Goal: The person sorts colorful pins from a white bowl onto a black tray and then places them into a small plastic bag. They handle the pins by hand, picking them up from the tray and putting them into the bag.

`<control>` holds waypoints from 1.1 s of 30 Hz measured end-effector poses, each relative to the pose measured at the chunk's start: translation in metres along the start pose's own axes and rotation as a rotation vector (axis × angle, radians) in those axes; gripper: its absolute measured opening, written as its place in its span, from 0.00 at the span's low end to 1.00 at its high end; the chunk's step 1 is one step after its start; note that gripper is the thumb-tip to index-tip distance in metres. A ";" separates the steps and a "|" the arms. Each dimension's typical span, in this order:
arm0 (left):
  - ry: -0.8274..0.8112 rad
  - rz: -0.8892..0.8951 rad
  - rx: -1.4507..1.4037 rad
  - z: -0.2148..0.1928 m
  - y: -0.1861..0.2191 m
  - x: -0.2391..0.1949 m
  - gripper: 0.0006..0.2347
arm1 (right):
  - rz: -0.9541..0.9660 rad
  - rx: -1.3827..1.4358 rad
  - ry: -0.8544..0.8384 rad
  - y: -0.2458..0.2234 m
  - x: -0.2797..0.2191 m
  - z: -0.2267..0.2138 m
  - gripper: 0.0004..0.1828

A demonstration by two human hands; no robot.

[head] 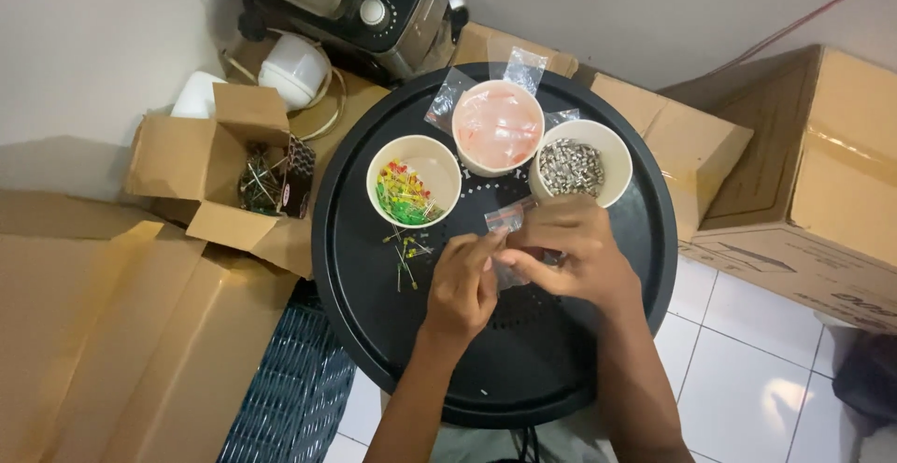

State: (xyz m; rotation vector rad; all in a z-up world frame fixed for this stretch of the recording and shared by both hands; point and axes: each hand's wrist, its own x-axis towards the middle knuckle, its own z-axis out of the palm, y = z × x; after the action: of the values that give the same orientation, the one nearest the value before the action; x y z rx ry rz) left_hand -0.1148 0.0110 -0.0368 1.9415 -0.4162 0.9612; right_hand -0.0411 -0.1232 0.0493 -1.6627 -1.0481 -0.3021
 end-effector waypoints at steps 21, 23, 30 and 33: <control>-0.048 -0.028 0.003 -0.001 -0.001 0.005 0.16 | 0.041 -0.066 0.042 0.002 0.000 0.000 0.21; -0.059 -0.033 0.010 -0.001 0.000 0.003 0.15 | 0.041 -0.069 0.036 -0.001 0.002 -0.003 0.21; -0.069 -0.057 0.034 -0.001 -0.001 0.003 0.16 | 0.096 -0.026 -0.045 -0.005 0.009 -0.014 0.14; -0.060 -0.106 0.049 0.000 0.001 0.004 0.18 | 0.143 -0.028 -0.071 -0.008 0.004 -0.012 0.10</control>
State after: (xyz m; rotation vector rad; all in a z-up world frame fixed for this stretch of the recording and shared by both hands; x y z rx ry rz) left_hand -0.1124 0.0107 -0.0329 2.0199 -0.3232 0.8534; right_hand -0.0409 -0.1321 0.0614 -1.7740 -0.9753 -0.1660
